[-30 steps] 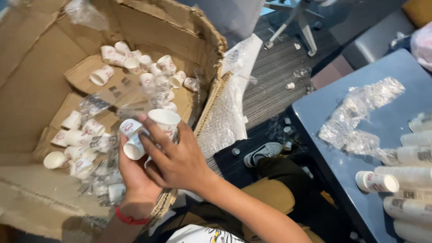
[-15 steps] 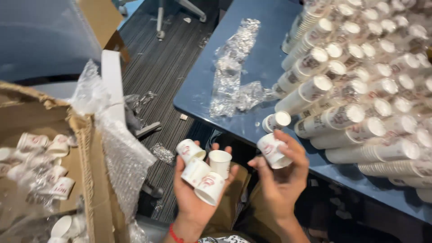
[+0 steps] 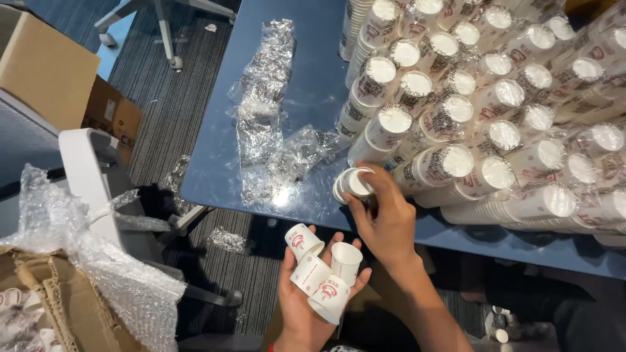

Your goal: Sorting and stacking small white paper cups from a cardboard box onto a table.

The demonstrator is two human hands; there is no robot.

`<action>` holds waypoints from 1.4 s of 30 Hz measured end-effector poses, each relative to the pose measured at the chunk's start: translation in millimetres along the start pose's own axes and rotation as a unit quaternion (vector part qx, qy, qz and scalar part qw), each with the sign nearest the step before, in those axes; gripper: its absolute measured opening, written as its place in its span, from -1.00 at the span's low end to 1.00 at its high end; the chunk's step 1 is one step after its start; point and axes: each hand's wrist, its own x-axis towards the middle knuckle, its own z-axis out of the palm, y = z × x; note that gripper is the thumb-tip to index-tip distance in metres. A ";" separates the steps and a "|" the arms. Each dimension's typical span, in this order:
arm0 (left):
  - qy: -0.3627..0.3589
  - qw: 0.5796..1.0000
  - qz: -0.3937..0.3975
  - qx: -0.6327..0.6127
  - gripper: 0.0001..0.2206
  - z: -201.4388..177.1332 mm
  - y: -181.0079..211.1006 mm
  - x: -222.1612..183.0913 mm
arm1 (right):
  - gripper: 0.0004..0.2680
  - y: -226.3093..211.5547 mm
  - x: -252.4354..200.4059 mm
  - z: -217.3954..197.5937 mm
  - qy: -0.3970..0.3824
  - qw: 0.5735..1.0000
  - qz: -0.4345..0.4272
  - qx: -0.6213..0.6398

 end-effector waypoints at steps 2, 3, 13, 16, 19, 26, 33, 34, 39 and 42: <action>0.009 1.000 -0.003 0.002 -0.46 -2.9 1.9 -1.2 | -0.65 6.0 -4.9 6.9 -0.013 1.000 -0.012 -0.023; 0.018 1.000 -0.010 0.005 -0.43 -4.3 2.0 -1.2 | -0.66 9.6 -7.4 9.1 -0.025 0.998 -0.023 -0.048; -0.085 0.996 -0.007 -0.005 -0.47 -25.4 -0.6 1.0 | -0.67 22.3 -25.4 -35.1 0.046 0.997 -0.009 -0.066; -0.044 0.999 -0.012 0.005 -0.47 -16.6 -0.1 -0.5 | -0.65 24.7 -15.8 -39.1 0.014 0.988 -0.029 -0.151; -0.012 1.000 -0.004 0.009 -0.43 -11.2 -0.8 -2.2 | -0.65 26.7 -11.4 -39.5 -0.007 0.984 -0.029 -0.178; -0.031 1.000 -0.006 -0.002 -0.49 -12.9 -1.1 -3.0 | -0.65 30.1 -2.2 -39.6 -0.035 0.976 0.015 -0.215; -0.097 0.995 -0.002 -0.024 -0.50 -16.6 -0.7 6.7 | -0.82 -13.3 -32.0 -50.7 -0.017 0.998 0.053 -0.022; -0.093 0.995 0.002 -0.026 -0.50 -13.9 -0.8 5.3 | -0.82 -19.2 -40.7 -53.2 -0.022 0.998 0.053 -0.019; -0.092 0.995 0.018 0.021 -0.49 -11.0 -1.0 5.5 | -0.73 -48.1 -53.9 -61.2 -0.212 0.971 -0.080 0.077; -0.082 0.996 0.008 -0.021 -0.49 -21.9 -1.2 7.6 | -0.69 -35.8 -64.6 -52.8 -0.228 0.969 -0.073 0.063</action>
